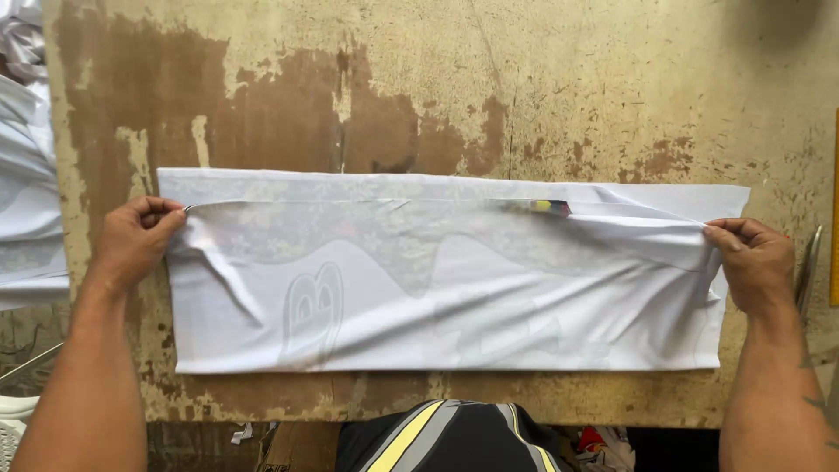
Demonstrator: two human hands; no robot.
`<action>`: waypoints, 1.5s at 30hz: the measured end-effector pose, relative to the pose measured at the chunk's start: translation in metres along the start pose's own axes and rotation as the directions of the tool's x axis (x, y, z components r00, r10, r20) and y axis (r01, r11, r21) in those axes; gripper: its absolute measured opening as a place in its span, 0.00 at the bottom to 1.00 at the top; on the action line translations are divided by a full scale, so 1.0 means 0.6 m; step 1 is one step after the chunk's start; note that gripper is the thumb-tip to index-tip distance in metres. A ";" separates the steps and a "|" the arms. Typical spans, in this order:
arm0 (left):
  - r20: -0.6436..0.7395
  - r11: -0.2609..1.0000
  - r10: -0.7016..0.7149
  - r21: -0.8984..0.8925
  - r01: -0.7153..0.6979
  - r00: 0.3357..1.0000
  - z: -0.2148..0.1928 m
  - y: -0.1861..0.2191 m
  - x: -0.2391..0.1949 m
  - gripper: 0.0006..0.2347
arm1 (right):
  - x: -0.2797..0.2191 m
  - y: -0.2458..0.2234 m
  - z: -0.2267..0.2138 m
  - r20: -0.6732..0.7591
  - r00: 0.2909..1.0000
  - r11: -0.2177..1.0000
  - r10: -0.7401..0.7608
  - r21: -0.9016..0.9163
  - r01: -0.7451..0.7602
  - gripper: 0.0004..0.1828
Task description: Cutting a piece of printed fabric with large scissors, then folding and marking it with a ruler and chalk.
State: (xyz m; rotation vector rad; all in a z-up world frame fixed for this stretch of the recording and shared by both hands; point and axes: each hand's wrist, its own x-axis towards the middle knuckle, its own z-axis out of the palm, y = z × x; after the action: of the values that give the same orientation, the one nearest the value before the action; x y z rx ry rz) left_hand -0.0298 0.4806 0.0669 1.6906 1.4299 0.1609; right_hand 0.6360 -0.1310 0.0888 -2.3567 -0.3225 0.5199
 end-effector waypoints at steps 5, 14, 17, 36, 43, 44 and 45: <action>-0.006 0.999 0.028 0.027 -0.027 1.000 0.017 0.000 -0.013 0.17 | -0.005 -0.028 0.022 0.045 0.994 0.993 0.096 -0.077 -0.092 0.19; 0.012 0.976 0.202 0.080 -0.202 0.979 -0.048 -0.158 0.034 0.09 | 0.005 0.014 -0.028 -0.001 0.999 0.994 0.038 0.099 -0.038 0.10; -0.053 0.981 0.185 0.075 -0.181 0.981 -0.009 -0.130 0.051 0.07 | 0.027 0.005 0.005 -0.023 0.999 0.998 0.038 0.043 -0.037 0.10; -0.127 0.946 0.041 0.326 0.002 0.991 0.018 0.045 0.018 0.05 | 0.046 0.064 0.028 -0.092 0.995 0.997 0.046 0.064 -0.040 0.12; -0.102 0.957 0.119 0.276 -0.087 0.988 -0.010 0.035 0.011 0.03 | 0.058 0.140 -0.010 -0.058 0.997 0.996 0.041 0.075 -0.037 0.16; -0.093 0.948 0.129 0.304 -0.095 0.987 -0.010 0.030 0.017 0.03 | 0.064 0.144 -0.011 -0.066 0.997 0.998 0.028 0.055 -0.024 0.16; -0.095 0.948 0.131 0.302 -0.097 0.987 -0.004 0.046 0.015 0.03 | 0.061 0.130 -0.004 -0.068 0.997 0.998 0.025 0.055 -0.021 0.16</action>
State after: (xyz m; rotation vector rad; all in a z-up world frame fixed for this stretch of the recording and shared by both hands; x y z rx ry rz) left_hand -0.0080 0.4915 0.0835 2.0401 1.4981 0.1115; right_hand 0.6765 -0.1758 0.0275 -2.3222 -0.2471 0.4524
